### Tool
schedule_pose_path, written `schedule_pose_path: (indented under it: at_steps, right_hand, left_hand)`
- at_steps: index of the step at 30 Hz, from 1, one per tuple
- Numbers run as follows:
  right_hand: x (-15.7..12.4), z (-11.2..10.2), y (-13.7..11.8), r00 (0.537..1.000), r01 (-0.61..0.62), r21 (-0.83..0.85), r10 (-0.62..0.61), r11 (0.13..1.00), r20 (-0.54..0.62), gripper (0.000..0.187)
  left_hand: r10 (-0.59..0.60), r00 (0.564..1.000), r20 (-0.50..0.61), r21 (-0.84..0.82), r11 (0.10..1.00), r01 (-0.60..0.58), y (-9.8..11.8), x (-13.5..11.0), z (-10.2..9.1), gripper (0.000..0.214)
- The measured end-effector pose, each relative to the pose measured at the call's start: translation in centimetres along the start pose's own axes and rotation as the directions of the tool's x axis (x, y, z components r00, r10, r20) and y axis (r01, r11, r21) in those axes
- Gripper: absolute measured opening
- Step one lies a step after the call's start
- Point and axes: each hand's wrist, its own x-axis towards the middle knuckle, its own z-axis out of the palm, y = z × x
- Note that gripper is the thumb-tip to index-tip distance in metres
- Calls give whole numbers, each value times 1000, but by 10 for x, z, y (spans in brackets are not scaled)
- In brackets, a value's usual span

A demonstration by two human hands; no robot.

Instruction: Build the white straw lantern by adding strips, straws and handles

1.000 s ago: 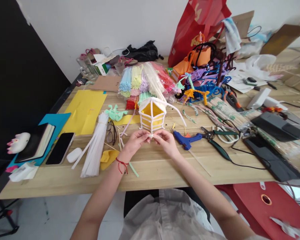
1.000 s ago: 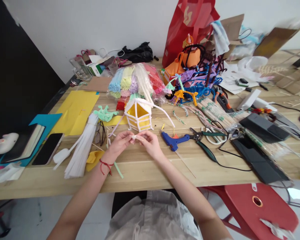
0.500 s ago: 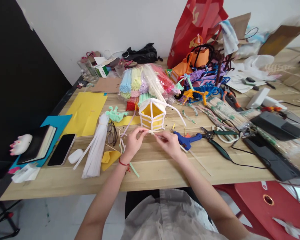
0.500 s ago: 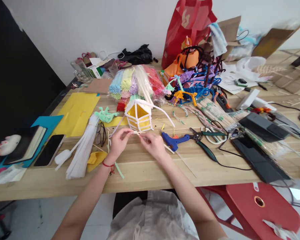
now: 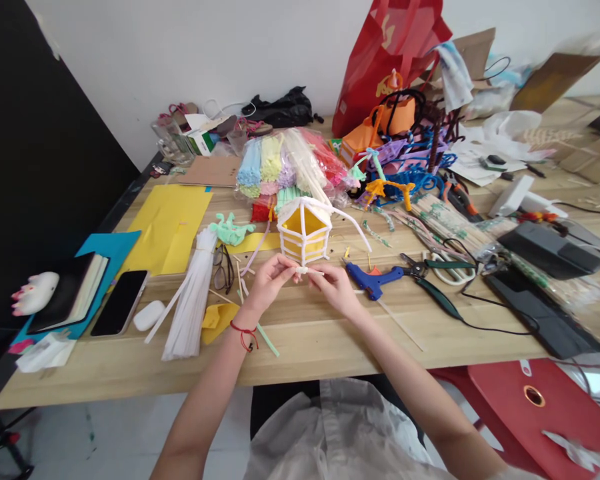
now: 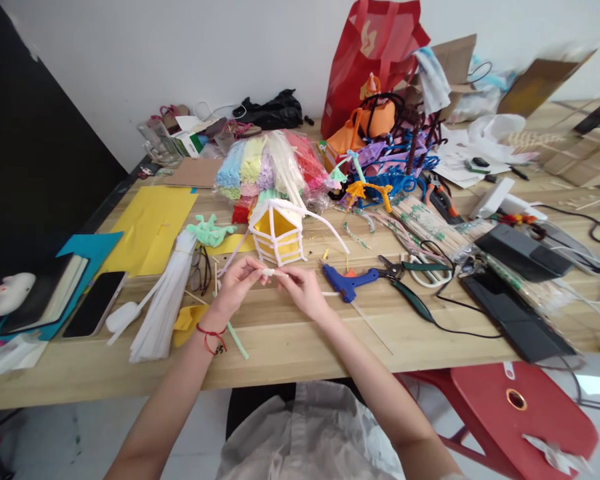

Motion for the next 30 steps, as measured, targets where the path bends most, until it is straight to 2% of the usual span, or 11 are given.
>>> schedule_pose_path:
  at_steps: [4,6,10,12,14,16,18,20,22,24,30]
  right_hand:
    - [-2,6,2,999,-18,-36,19,999,27,39]
    - [-2,7,3,1000,-2,-83,3,997,20,37]
    - [-4,1,3,998,49,-179,-53,983,-18,27]
    - [-4,-4,3,992,91,-227,-108,970,-65,23]
    - [-2,-9,4,979,139,-253,-171,957,-109,22]
    - [0,-12,5,978,131,-190,-158,973,-134,20]
    - [3,-13,6,995,18,-25,-20,1000,-95,22]
    - [5,-15,8,993,-118,111,116,987,18,28]
    - [6,-17,9,975,-195,158,175,968,134,34]
    - [6,-17,11,965,-220,175,188,960,183,37]
    - [6,-13,9,974,-198,190,171,962,147,32]
  left_hand:
    - [136,984,-116,202,973,-110,-6,0,4,18]
    - [214,968,-130,309,937,-165,-7,0,3,14]
    - [306,952,-20,594,769,-235,-7,0,-2,6]
    - [294,955,37,662,709,-244,-6,1,-6,6]
    - [241,968,75,630,741,-234,-5,1,-10,7]
    - [179,978,103,520,829,-206,-4,2,-12,8]
    - [139,983,117,384,907,-174,-3,2,-12,9]
    - [119,987,108,280,949,-145,-1,1,-11,10]
    - [90,992,88,223,969,-108,0,1,-10,12]
    - [38,997,68,197,979,-51,0,1,-8,15]
    - [-97,994,52,193,978,86,1,3,-6,24]
